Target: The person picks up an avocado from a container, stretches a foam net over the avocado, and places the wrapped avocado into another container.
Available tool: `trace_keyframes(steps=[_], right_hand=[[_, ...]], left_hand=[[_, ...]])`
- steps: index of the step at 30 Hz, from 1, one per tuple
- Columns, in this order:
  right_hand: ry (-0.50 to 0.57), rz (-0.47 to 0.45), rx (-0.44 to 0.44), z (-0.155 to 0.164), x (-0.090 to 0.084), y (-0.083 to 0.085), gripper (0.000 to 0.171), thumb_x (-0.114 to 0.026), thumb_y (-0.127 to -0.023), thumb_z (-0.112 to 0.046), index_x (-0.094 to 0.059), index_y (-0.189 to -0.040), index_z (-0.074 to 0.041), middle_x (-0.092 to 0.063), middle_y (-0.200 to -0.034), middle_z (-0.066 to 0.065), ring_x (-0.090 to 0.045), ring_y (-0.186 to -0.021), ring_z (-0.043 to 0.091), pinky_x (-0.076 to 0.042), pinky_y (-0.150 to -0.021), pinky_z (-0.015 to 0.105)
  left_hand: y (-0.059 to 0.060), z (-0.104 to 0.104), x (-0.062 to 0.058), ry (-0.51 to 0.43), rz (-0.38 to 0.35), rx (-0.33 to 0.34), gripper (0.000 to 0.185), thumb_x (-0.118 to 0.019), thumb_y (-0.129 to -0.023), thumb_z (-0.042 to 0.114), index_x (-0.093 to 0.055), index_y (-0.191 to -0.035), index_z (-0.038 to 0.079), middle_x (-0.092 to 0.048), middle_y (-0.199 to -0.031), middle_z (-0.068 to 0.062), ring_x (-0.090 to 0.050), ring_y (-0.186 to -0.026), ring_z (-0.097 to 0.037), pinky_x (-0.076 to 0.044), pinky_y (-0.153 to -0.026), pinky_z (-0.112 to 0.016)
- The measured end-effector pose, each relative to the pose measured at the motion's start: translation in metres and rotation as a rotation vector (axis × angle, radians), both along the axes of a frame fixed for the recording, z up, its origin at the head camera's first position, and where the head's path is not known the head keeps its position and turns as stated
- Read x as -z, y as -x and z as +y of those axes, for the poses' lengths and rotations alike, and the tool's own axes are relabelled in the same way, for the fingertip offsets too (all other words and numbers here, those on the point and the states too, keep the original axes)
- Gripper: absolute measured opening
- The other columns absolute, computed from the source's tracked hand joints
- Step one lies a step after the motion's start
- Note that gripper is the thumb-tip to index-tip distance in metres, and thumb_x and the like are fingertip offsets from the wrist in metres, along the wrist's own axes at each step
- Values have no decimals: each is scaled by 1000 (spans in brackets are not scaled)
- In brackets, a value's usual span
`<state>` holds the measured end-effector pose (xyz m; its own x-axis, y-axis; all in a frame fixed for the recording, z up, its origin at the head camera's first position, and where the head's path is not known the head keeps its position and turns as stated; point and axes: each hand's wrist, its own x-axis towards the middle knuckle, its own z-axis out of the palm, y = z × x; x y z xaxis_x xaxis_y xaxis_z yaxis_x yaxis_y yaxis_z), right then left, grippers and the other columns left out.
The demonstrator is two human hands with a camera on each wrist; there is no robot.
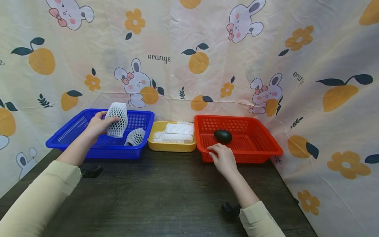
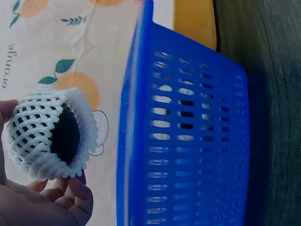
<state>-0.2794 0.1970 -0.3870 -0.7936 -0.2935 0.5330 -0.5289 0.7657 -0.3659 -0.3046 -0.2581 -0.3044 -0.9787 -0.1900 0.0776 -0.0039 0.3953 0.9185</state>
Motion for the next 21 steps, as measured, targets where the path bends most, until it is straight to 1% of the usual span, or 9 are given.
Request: trace_keyframes(steps=[3, 9, 14, 16, 21], right_hand=[[9, -3, -2, 0, 0, 0, 22, -71, -85, -4, -72, -107, -6, -67, -104, 8, -60, -97, 31, -44, -86, 52], [28, -11, -2, 0, 0, 0, 22, -71, -85, -4, -72, -107, -7, -66, -104, 8, -60, -98, 31, -43, -87, 52], [40, -19, -1, 0, 0, 1, 21, -71, -86, -4, -72, -107, -6, -66, -104, 8, -59, -100, 31, -42, -89, 52], [44, -19, 0, 0, 0, 1, 21, -70, -86, -4, -72, -107, -6, -66, -105, 9, -59, -100, 31, -42, -89, 52], [47, -26, 5, 0, 0, 1, 20, -70, -86, -5, -72, -107, -7, -66, -105, 9, -59, -101, 32, -41, -90, 53]], left_hand=[[5, -1, 6, 75, 5, -32, 90, -65, -87, 42, -18, -148, -3, -37, -137, -31, -44, -120, -41, -41, -95, -53], [12, 0, 17, 198, -5, -56, 92, -67, -85, 42, -18, -147, -6, -35, -137, -34, -40, -124, -46, -37, -98, -56], [18, -1, 24, 248, -35, -106, 93, -68, -85, 42, -18, -147, -5, -36, -138, -34, -38, -125, -47, -35, -99, -57], [19, -1, 25, 268, -49, -127, 92, -67, -85, 42, -19, -146, -5, -38, -136, -34, -39, -123, -47, -35, -99, -57], [22, -3, 29, 347, -95, -157, 90, -66, -85, 43, -21, -145, -6, -40, -133, -35, -41, -120, -49, -36, -97, -58]])
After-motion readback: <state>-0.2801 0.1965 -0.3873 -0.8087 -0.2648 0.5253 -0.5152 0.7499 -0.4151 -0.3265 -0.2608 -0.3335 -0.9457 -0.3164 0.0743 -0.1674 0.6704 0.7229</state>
